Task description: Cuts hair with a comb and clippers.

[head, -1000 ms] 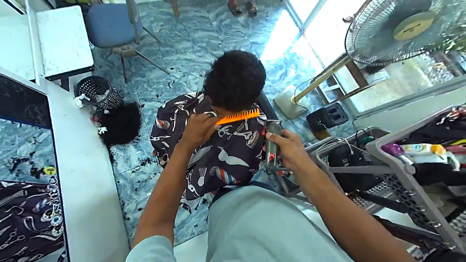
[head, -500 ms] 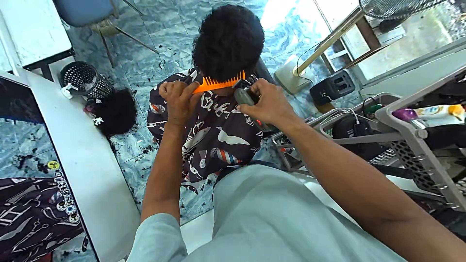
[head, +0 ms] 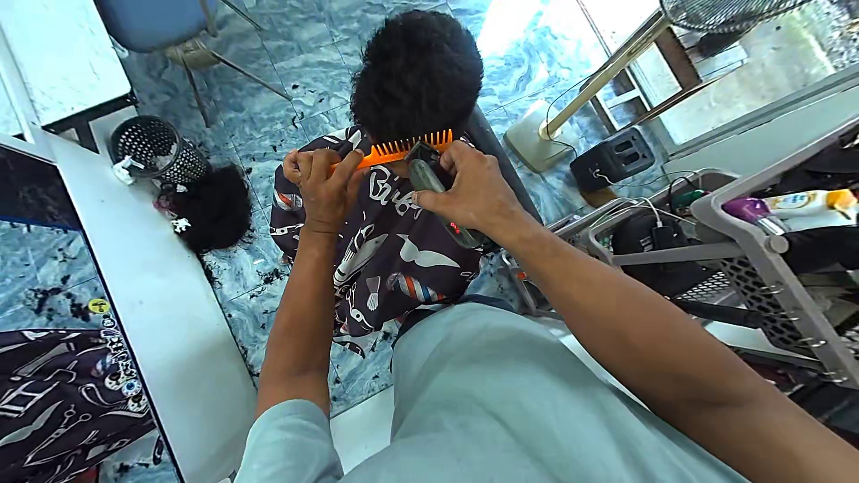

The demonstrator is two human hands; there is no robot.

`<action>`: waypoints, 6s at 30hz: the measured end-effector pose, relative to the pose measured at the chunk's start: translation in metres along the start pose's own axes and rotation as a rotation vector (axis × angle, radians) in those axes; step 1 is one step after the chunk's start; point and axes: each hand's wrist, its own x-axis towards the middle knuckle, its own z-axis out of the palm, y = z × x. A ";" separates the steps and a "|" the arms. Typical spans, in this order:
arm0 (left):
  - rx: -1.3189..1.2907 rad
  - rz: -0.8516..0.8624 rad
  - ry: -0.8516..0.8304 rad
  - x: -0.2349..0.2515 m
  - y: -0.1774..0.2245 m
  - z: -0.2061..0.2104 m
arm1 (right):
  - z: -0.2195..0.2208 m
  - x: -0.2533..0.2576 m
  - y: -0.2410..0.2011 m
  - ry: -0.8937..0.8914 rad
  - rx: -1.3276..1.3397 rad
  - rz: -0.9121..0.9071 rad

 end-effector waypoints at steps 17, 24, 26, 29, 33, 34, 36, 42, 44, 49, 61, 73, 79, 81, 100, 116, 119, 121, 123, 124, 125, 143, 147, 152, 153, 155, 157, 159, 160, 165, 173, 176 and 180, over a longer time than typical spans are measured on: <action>-0.095 0.014 -0.279 -0.002 -0.018 -0.006 | 0.004 -0.004 0.038 -0.017 0.060 0.112; -0.020 0.051 -0.080 0.011 -0.016 -0.003 | 0.008 0.001 0.027 0.015 0.053 0.080; -0.011 0.059 -0.069 0.011 -0.016 -0.004 | 0.006 0.002 0.020 0.011 0.072 0.077; -0.004 0.072 -0.078 0.011 -0.016 -0.005 | 0.006 0.004 0.010 0.010 0.101 0.029; 0.000 0.078 -0.079 0.011 -0.017 -0.006 | 0.009 0.004 0.007 0.009 0.121 0.054; 0.003 0.079 -0.074 0.012 -0.017 -0.005 | 0.010 0.004 0.007 0.017 0.124 0.060; 0.001 0.071 -0.086 0.012 -0.017 -0.005 | 0.013 0.005 0.006 0.021 0.141 0.028; -0.126 0.183 -0.543 -0.008 -0.025 -0.011 | 0.017 -0.007 0.034 -0.042 0.200 0.114; -0.127 0.133 -0.484 -0.012 -0.024 -0.011 | 0.017 -0.008 0.042 -0.048 0.200 0.154; -0.056 0.071 -0.216 0.005 -0.018 -0.011 | 0.011 -0.002 0.037 -0.014 0.173 0.094; -0.074 0.184 -0.358 0.012 -0.008 -0.022 | 0.007 -0.004 0.029 -0.040 0.260 0.058; 0.006 0.132 -0.113 0.016 -0.010 -0.018 | 0.006 0.003 0.030 0.005 0.210 0.063; -0.038 0.213 -0.361 0.009 -0.007 -0.025 | 0.006 0.004 0.027 -0.030 0.252 0.033; -0.050 0.213 -0.398 -0.001 -0.010 -0.021 | 0.007 0.000 0.035 -0.042 0.229 0.058; -0.341 -0.262 -0.112 0.013 0.047 -0.057 | -0.040 -0.060 0.133 0.086 0.920 0.423; 0.162 -0.145 -0.129 0.006 0.065 -0.016 | -0.048 0.046 0.082 -0.228 0.060 -0.144; 0.175 -0.125 -0.113 0.009 0.063 -0.017 | -0.046 0.045 0.079 -0.215 0.119 -0.151; 0.193 -0.116 -0.099 0.012 0.063 -0.017 | -0.041 0.045 0.078 -0.171 0.167 -0.195; 0.185 -0.107 -0.109 0.013 0.063 -0.018 | -0.040 0.044 0.077 -0.163 0.209 -0.246; 0.166 -0.097 -0.149 0.014 0.064 -0.019 | -0.040 0.043 0.077 -0.168 0.217 -0.258; 0.145 -0.079 -0.220 0.014 0.066 -0.021 | -0.042 0.042 0.081 -0.174 0.219 -0.257; 0.124 -0.104 -0.225 0.008 0.071 -0.024 | -0.058 0.044 0.090 -0.226 0.176 -0.144; 0.151 -0.097 -0.096 0.018 0.072 -0.021 | -0.056 0.044 0.078 -0.213 0.180 -0.170; 0.122 -0.059 -0.187 0.020 0.073 -0.025 | -0.052 0.040 0.062 -0.201 0.256 -0.253; 0.105 -0.052 -0.254 0.018 0.072 -0.025 | -0.051 0.038 0.066 -0.201 0.250 -0.225; 0.093 -0.065 -0.283 0.015 0.069 -0.024 | -0.051 0.035 0.074 -0.199 0.225 -0.165; 0.122 -0.089 -0.214 0.019 0.069 -0.023 | -0.049 0.036 0.074 -0.183 0.241 -0.160; 0.136 -0.066 -0.195 0.024 0.071 -0.022 | -0.049 0.039 0.062 -0.159 0.304 -0.221; 0.123 -0.041 -0.243 0.026 0.072 -0.025 | -0.050 0.040 0.055 -0.163 0.331 -0.245; -0.093 0.072 -0.529 0.015 0.075 -0.064 | -0.067 0.011 0.103 -0.220 0.548 -0.063; -0.067 -0.191 -0.522 0.040 0.073 -0.047 | -0.080 0.013 0.194 -0.096 1.216 0.369; -0.015 -0.073 -0.639 0.023 0.079 -0.043 | -0.079 0.016 0.191 -0.079 1.219 0.237; 0.084 -0.030 -0.422 0.008 0.100 -0.028 | -0.079 0.028 0.167 -0.163 0.764 -0.154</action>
